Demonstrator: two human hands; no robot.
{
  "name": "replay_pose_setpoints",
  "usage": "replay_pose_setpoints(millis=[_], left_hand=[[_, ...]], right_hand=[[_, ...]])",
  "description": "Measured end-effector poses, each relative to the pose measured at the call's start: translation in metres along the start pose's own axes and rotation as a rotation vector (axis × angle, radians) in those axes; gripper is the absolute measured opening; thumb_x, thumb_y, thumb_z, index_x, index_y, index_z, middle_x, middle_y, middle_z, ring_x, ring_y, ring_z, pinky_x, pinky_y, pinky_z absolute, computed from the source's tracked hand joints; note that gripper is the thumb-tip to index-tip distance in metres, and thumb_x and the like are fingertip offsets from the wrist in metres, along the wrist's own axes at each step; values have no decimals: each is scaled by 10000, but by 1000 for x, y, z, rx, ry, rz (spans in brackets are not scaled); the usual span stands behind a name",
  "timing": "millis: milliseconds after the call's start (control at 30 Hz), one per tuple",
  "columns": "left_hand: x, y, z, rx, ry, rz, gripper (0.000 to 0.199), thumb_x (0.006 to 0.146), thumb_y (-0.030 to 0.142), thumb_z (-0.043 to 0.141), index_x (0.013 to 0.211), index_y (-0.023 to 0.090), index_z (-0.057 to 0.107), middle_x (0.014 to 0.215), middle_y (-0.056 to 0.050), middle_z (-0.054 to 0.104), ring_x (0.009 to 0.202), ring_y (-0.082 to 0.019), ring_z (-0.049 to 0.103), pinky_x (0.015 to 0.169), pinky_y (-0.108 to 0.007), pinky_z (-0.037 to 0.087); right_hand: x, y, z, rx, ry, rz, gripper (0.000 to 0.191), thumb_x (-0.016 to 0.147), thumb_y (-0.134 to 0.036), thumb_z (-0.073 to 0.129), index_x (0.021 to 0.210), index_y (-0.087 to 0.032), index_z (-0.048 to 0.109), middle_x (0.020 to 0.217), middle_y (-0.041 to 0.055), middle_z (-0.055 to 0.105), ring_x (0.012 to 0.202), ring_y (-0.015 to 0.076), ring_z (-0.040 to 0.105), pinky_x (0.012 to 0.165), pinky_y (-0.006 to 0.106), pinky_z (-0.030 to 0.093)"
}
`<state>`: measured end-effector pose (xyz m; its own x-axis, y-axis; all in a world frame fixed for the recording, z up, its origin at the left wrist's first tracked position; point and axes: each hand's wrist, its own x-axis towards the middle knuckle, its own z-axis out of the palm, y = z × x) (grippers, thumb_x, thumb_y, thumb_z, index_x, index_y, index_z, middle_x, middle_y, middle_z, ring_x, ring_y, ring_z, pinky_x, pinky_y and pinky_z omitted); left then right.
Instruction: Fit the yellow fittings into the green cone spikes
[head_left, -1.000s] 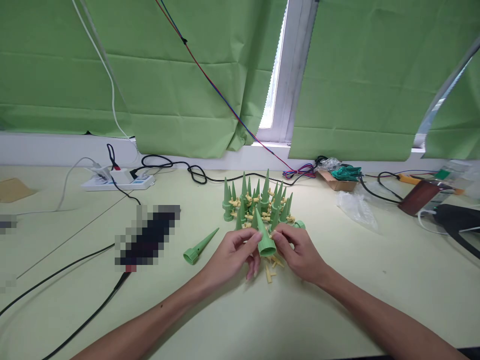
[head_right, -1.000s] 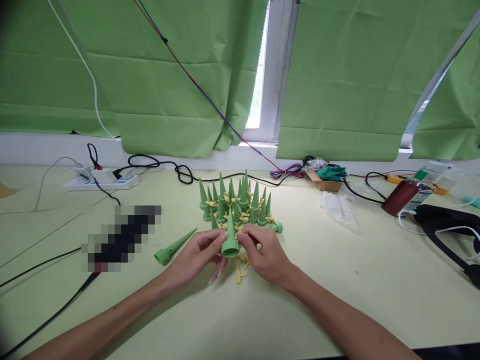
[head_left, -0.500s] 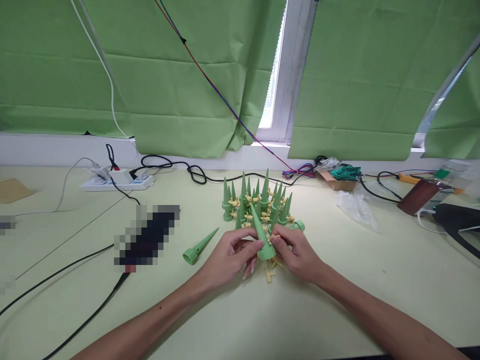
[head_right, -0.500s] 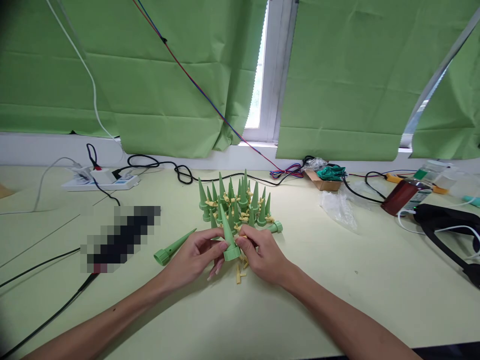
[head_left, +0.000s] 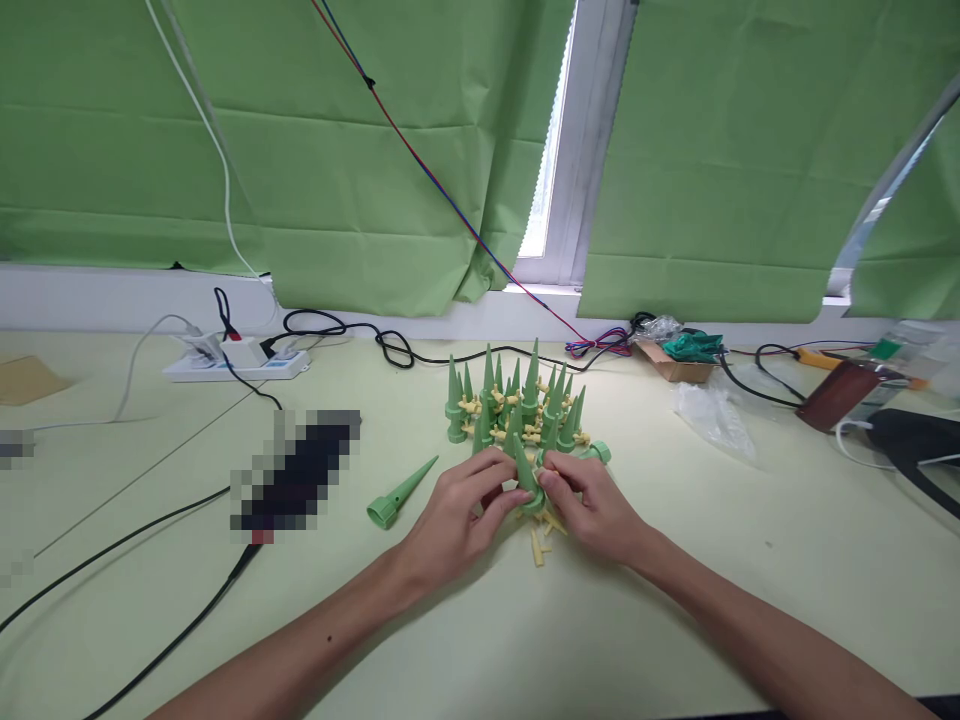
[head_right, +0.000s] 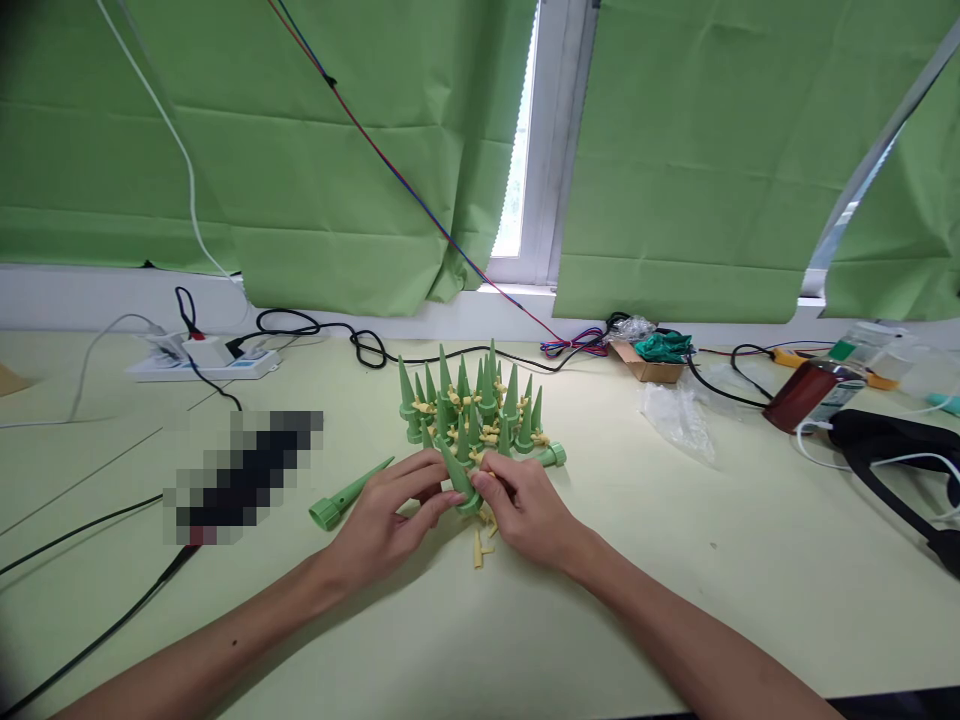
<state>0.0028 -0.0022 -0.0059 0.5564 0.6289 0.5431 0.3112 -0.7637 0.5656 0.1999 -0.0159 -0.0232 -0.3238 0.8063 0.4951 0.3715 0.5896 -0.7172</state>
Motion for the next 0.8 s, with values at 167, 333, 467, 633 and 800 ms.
replay_pose_setpoints(millis=[167,333,467,633,800], left_hand=[[-2,-5,0,108,-20,142,87,959,138,507,911,162,575,930,-56,579,810,-138,538,711,-238,443],[-4,-12,0,207,-33,256,175,949,110,508,1105,162,568,1055,-102,603,886,-162,589,713,-246,482],[-4,-12,2,233,-19,275,282,945,110,517,1218,179,529,1083,-103,605,901,-166,604,703,-243,495],[-3,-2,7,100,42,112,157,961,116,479,1063,193,572,998,-57,603,841,-138,581,709,-231,482],[-2,7,8,-51,61,-198,262,966,289,497,731,177,479,711,2,512,613,-113,499,533,-217,419]], right_hand=[[0,1,1,-21,-10,24,361,1004,-309,396,671,-213,297,575,-63,284,504,101,260,483,253,215],[1,0,2,-40,-10,33,385,1009,-307,382,653,-209,274,556,-64,279,495,97,259,488,255,220],[1,-1,3,-35,-6,42,391,1015,-301,369,647,-205,279,545,-64,277,495,97,254,492,257,220],[3,-2,5,-33,43,80,407,1016,-318,371,636,-205,277,543,-61,267,498,98,242,482,257,213],[2,-5,5,-38,42,59,403,1015,-330,381,645,-207,282,561,-59,276,508,99,261,489,252,223]])
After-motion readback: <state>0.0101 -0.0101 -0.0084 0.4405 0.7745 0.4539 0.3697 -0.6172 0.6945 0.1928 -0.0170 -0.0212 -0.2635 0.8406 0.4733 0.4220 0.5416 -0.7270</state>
